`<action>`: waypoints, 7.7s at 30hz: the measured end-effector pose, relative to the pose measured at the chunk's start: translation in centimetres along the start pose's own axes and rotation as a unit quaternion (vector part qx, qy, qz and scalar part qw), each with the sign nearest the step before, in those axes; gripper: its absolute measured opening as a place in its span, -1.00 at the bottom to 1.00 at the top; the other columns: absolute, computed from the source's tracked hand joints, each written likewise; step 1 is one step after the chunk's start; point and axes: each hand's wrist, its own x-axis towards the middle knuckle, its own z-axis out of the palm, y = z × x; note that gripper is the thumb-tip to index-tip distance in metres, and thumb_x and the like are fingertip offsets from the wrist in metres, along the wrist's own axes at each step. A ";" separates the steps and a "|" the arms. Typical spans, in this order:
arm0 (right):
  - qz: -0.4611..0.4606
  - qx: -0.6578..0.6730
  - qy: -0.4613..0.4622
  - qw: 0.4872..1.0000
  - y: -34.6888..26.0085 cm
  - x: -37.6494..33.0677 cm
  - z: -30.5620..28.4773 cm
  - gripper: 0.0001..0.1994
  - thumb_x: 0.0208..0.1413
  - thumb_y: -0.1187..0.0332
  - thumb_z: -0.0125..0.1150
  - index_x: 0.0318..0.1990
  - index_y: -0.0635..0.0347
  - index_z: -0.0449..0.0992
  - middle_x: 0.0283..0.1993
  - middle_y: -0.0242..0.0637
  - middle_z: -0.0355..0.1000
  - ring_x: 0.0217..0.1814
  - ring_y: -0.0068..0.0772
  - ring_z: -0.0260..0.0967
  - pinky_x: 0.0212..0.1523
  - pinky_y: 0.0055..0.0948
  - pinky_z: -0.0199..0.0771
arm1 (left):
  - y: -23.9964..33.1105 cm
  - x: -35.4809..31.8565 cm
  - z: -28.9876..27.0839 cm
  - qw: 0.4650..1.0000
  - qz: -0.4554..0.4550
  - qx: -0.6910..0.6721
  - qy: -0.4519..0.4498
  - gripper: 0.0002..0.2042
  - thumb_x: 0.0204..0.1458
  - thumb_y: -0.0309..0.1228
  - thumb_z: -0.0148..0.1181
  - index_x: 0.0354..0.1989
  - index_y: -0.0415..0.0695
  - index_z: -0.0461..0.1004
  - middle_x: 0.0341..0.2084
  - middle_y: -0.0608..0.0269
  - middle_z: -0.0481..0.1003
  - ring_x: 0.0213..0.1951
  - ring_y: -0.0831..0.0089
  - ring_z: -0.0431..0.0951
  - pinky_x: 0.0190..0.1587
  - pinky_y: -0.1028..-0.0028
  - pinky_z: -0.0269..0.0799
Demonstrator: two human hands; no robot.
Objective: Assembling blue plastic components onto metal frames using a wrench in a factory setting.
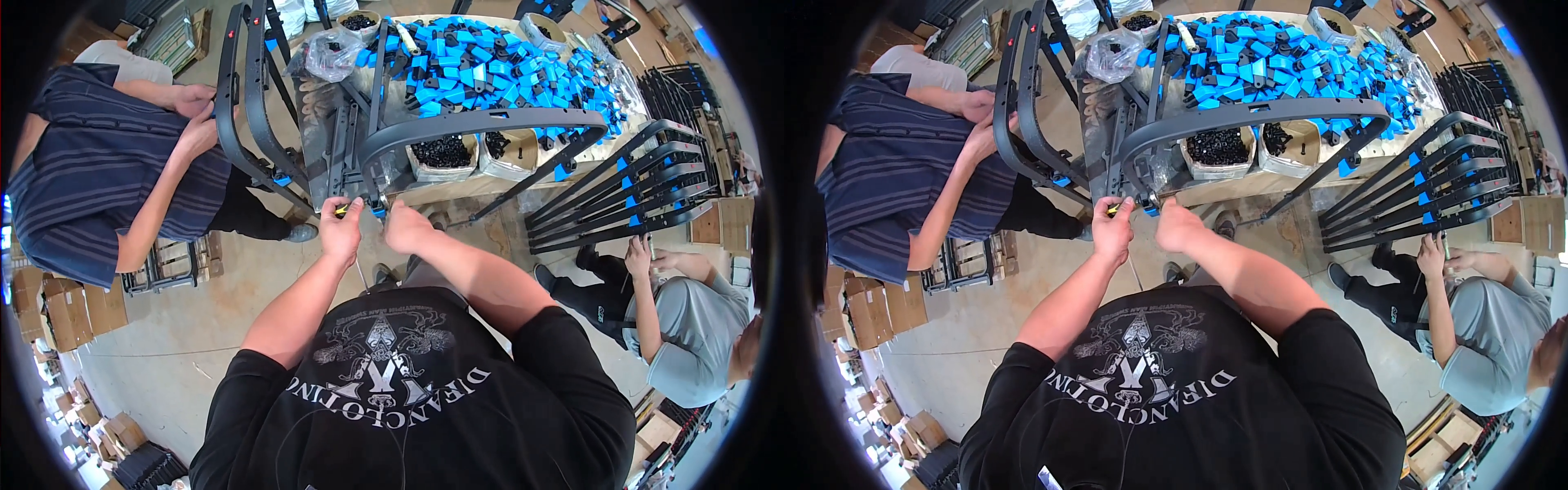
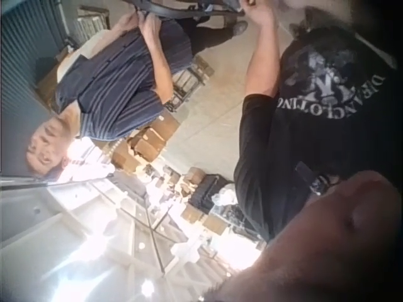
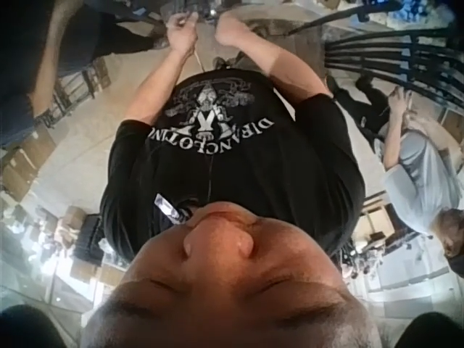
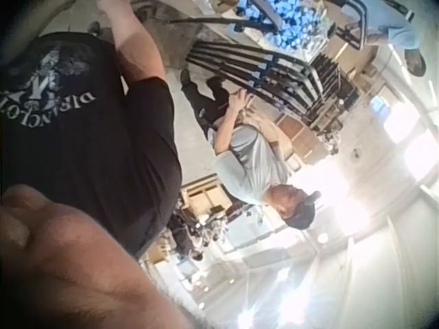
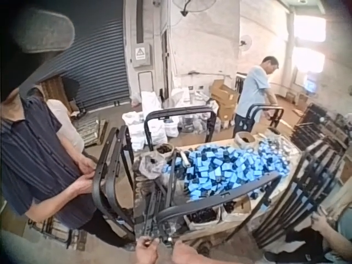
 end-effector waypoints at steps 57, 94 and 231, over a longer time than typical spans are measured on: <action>0.113 0.277 -0.322 0.898 -6.4 -4.3 -9.8 -0.57 0.18 0.33 0.10 0.07 0.56 0.31 -0.05 0.29 0.51 0.03 0.23 0.53 0.02 0.00 0.55 | -0.9 0.1 -2.1 0.999 -0.025 -0.018 0.037 -0.76 0.12 -0.35 0.40 -0.25 -0.05 0.39 -0.51 0.42 0.40 -0.54 0.64 0.29 -0.53 0.53 0.20; 0.051 0.184 -0.196 0.962 -3.6 -4.0 -5.5 -0.46 0.11 0.25 0.12 0.11 0.59 0.32 0.07 0.32 0.47 0.13 0.17 0.50 0.15 -0.10 0.49 | 1.0 -0.6 -1.3 1.000 -0.022 -0.011 0.005 -0.73 0.16 -0.32 0.36 -0.16 -0.02 0.33 -0.70 0.46 0.29 -0.75 0.65 0.15 -0.72 0.53 0.01; 0.201 0.455 0.027 0.867 40.9 0.2 -33.1 -0.51 0.33 0.01 -0.02 -0.22 0.41 0.48 -0.52 -0.01 0.49 -0.55 -0.22 0.46 -0.38 -0.29 0.43 | 2.7 -8.5 48.4 0.850 -0.241 0.229 -0.409 -0.75 0.10 -0.40 0.14 -0.12 -0.31 0.49 -0.44 0.07 0.58 -0.41 0.17 0.66 -0.31 0.27 0.65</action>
